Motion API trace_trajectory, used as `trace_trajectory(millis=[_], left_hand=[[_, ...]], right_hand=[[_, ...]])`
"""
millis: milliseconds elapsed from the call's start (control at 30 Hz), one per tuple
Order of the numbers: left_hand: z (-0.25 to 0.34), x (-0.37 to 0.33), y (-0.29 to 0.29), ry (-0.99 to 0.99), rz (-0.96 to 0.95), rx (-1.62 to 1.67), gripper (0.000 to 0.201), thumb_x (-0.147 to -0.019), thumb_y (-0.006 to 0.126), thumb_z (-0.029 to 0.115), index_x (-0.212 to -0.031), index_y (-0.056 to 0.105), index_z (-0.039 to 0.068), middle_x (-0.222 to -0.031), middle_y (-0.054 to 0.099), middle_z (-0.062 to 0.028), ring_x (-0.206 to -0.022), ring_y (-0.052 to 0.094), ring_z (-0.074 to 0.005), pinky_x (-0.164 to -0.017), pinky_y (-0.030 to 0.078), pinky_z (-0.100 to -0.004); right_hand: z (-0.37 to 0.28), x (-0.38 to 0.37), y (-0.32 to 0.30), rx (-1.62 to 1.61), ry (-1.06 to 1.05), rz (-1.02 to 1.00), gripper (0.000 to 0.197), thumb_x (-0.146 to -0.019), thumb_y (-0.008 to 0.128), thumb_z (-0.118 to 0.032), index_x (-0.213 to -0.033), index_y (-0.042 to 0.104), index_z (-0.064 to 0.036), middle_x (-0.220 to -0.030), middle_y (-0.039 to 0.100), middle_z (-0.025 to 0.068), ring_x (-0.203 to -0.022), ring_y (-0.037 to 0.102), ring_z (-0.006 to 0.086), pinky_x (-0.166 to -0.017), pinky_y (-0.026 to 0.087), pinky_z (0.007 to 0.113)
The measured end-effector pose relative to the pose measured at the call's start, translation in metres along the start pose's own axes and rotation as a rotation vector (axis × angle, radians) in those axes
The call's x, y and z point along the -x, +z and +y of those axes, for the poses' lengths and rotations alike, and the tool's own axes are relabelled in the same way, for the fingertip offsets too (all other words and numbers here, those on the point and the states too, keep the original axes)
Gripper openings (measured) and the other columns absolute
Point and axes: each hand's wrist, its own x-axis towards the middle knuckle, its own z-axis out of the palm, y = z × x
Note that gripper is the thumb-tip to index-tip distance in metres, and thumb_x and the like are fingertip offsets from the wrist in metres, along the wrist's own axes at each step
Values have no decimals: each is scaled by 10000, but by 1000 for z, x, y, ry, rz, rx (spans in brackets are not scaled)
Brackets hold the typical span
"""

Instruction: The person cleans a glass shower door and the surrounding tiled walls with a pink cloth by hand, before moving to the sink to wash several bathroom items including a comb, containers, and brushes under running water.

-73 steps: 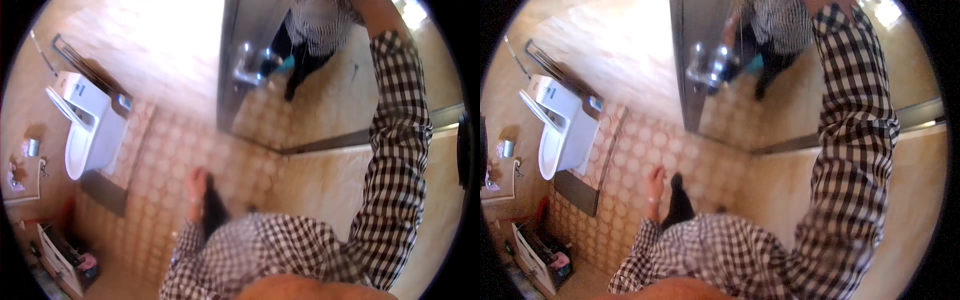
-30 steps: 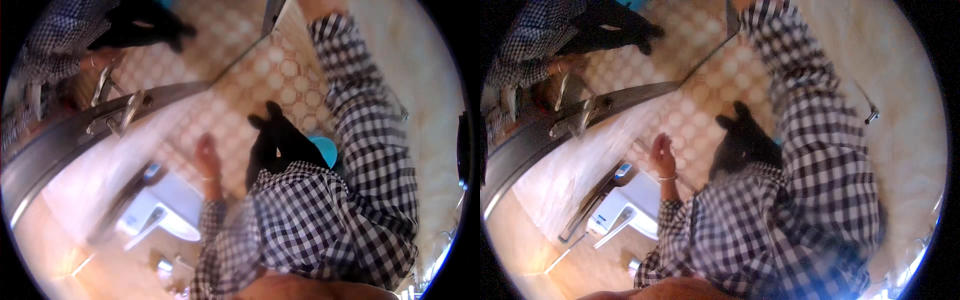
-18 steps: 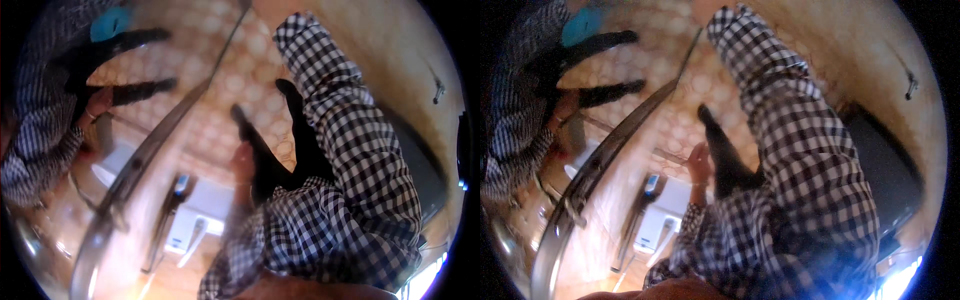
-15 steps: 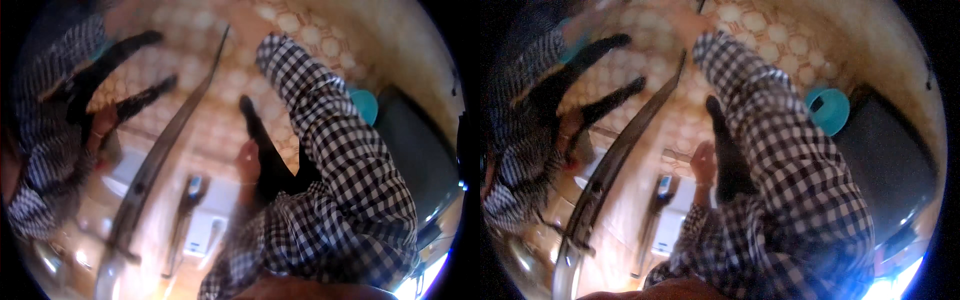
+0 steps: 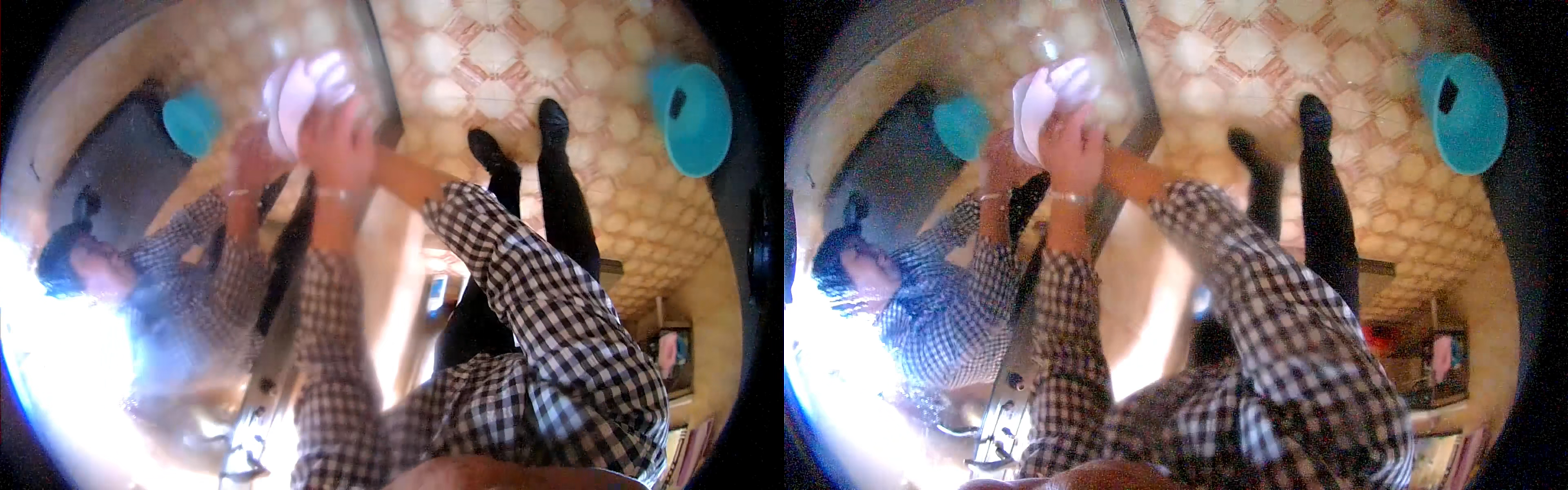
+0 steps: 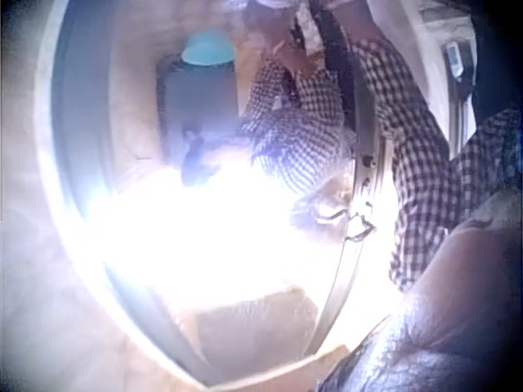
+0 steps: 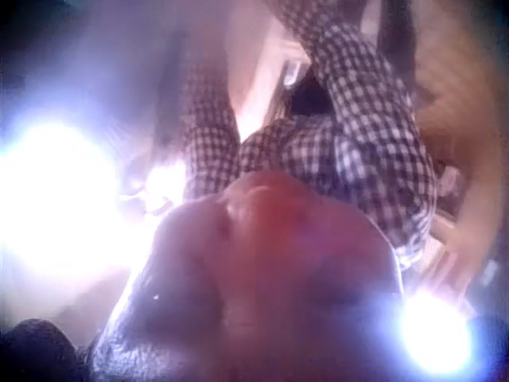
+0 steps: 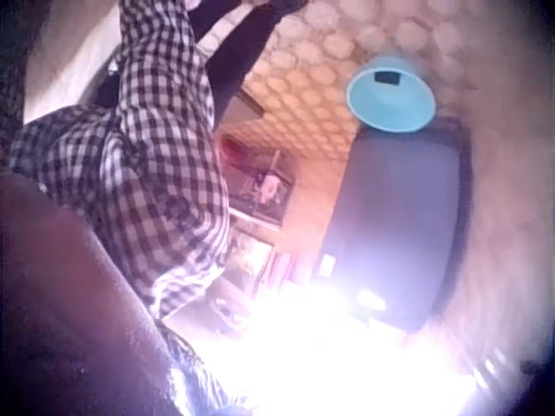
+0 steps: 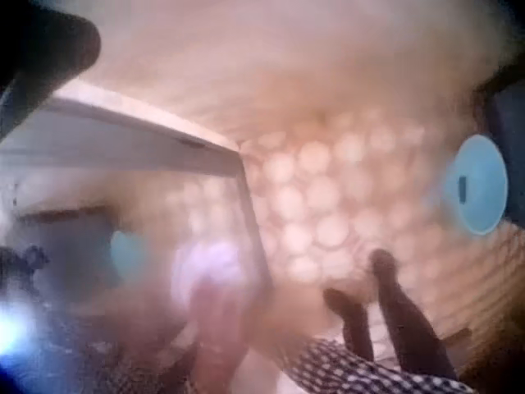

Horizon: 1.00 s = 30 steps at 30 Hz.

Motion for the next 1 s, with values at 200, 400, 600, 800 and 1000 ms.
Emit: trace_trajectory(millis=[200, 400, 600, 800, 1000], left_hand=[[-34, -19, 7, 200, -608, -651, 287, -813, 519, 235, -1033, 599, 69, -1077, 594, -114, -1019, 547, -272, -838, 421, -436], [-84, -97, -46, 446, -479, -1011, 405, -850, 443, 373, -1159, 516, 123, -1227, 466, -111, -1138, 414, -284, -899, 351, -480], [-50, -230, -60, 589, -364, -1430, 569, -866, 432, 507, -1298, 447, 137, -1385, 365, -137, -1281, 304, -332, -992, 288, -525], [-40, -213, 8, 642, -520, -1696, 504, -918, 360, 457, -1318, 438, 160, -1395, 371, -129, -1332, 252, -308, -1068, 197, -441], [-54, -136, 77, 435, -705, -966, 555, -916, 351, 488, -1351, 383, 145, -1422, 323, -132, -1344, 220, -310, -1079, 162, -475]], right_hand=[[-55, 62, 28, -2336, 296, 87, 340, -806, 522, -264, -1096, 560, -90, -1068, 589, 135, -1019, 543, 299, -910, 400, 424], [-41, 237, 54, -2452, 943, -671, 360, -854, 588, -150, -1189, 542, -27, -784, 616, 194, -683, 610, 291, -634, 466, 348], [-20, 285, 34, -2628, 1310, -678, 328, -891, 574, -137, -1185, 537, 5, -875, 652, 169, -820, 593, 102, -722, 473, 243], [76, 279, 52, -2951, 1488, -750, 420, -910, 521, -86, -1315, 436, -20, -1059, 634, 131, -976, 587, 168, -805, 471, 279], [135, 291, 64, -3197, 1672, -767, 429, -920, 515, -154, -1294, 431, 39, -1110, 600, 139, -1037, 583, 243, -931, 415, 349]])
